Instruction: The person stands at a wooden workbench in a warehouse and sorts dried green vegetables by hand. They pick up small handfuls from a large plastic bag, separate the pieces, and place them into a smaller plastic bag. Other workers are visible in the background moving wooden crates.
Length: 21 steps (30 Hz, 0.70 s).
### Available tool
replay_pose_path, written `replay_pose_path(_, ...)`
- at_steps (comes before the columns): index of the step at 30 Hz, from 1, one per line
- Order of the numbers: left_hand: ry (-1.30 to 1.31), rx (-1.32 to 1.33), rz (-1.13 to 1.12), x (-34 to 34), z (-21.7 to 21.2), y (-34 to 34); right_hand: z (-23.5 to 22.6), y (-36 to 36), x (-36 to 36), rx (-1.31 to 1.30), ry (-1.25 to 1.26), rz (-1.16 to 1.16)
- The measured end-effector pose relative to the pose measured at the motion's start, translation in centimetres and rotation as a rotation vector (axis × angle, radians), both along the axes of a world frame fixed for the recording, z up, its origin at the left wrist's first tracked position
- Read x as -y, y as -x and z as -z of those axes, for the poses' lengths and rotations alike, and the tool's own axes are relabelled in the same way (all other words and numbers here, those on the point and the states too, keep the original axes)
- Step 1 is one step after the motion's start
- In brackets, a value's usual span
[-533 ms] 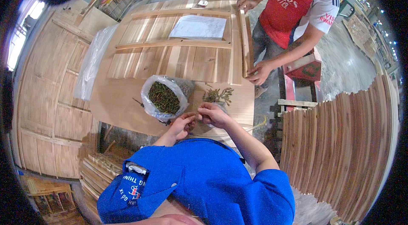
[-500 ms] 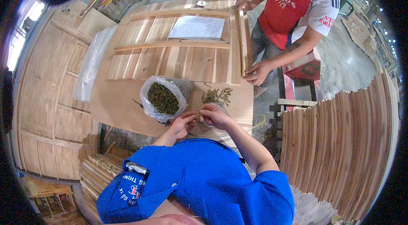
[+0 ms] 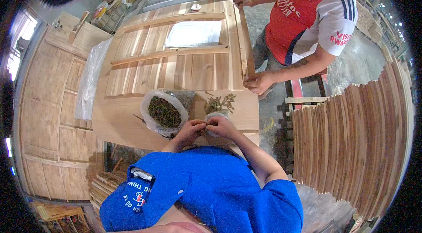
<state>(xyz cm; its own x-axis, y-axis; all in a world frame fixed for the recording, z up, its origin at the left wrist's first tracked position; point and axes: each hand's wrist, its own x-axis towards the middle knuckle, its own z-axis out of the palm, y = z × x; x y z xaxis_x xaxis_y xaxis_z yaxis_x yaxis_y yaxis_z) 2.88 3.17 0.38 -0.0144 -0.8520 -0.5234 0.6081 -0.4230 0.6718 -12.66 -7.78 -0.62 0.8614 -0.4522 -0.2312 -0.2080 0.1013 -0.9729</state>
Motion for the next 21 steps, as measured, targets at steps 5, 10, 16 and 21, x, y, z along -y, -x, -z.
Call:
replay_pose_path(5, -0.027, -0.103, 0.056, -0.1, -1.3, -1.6, -0.9, -0.5, -0.2, 0.043, -0.475, 0.126)
replay_pose_path(10, -0.019, -0.312, 0.218, -0.7, -1.5, -1.9, -2.1, -0.6, -1.2, 0.133, -0.369, 0.078)
replay_pose_path(16, 0.027, -0.477, 0.293, -1.1, -1.5, -1.5, -3.9, -0.1, -1.0, 0.160, -0.166, -0.150)
replay_pose_path(21, 0.015, -0.499, 0.294, -1.8, -0.8, -1.5, -4.9, 0.2, -0.7, 0.110, -0.121, -0.196)
